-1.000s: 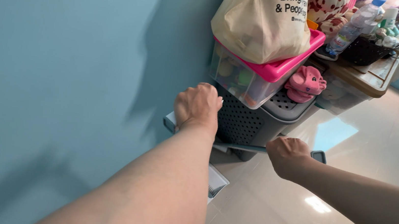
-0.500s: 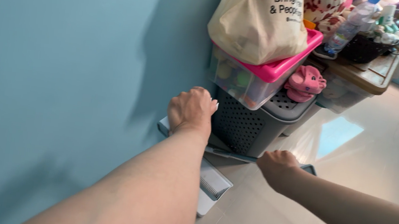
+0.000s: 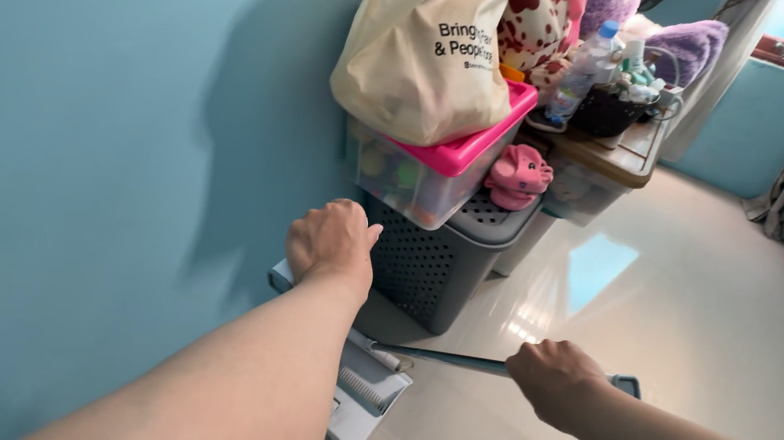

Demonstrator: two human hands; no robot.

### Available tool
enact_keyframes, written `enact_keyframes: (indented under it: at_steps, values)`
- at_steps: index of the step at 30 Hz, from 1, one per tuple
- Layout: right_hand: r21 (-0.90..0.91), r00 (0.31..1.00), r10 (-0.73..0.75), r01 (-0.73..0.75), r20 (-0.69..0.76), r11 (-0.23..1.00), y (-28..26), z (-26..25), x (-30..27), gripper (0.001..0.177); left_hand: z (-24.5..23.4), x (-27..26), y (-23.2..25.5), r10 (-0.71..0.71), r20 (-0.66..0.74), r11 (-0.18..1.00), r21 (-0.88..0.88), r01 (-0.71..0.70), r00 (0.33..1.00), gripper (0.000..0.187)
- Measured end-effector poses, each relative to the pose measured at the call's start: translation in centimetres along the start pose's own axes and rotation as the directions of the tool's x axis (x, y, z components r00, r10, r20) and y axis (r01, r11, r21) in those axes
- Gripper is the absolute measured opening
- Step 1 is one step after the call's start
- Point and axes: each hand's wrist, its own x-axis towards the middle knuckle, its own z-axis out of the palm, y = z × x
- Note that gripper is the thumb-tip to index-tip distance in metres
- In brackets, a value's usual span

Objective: Sweep the floor in the bedroom using a dustpan and a broom.

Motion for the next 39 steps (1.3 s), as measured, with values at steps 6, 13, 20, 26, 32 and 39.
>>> enact_keyframes:
  at_steps: [6,13,20,26,32,39]
  values:
    - [0.265,0.965,0.261,-0.245,-0.025,0.932,2.0,-1.1,-0.8,0.021,-2.1,-1.5,-1.6,-0.099,0.063,0.988,-0.111,0.106,0.993,0.039]
    - [0.482,0.902,0.368,-0.431,0.223,0.763,0.6,-6.6,-0.2,0.014,-3.1,-2.5,-3.7,-0.184,0.097,0.974,-0.114,0.194,0.978,0.035]
    - [0.772,0.882,0.298,-0.466,0.366,0.432,-2.4,-8.2,1.5,0.029,-2.9,-2.4,-6.0,-0.247,0.064,0.962,-0.103,0.252,0.967,0.036]
    - [0.846,0.881,0.256,-0.46,0.397,0.27,-2.3,-8.7,4.0,0.027,-2.4,-1.9,-7.8,-0.25,0.035,0.967,-0.049,0.251,0.968,0.045]
    - [0.846,0.881,0.227,-0.466,0.415,0.259,-1.8,-9.3,6.3,0.019,-1.4,-0.3,-7.8,-0.236,-0.014,0.971,-0.044,0.235,0.972,0.046]
    - [0.838,0.847,0.013,-0.527,0.531,0.142,-2.4,-6.4,10.7,0.029,-1.6,0.6,-7.7,-0.216,-0.009,0.976,-0.029,0.216,0.976,0.047]
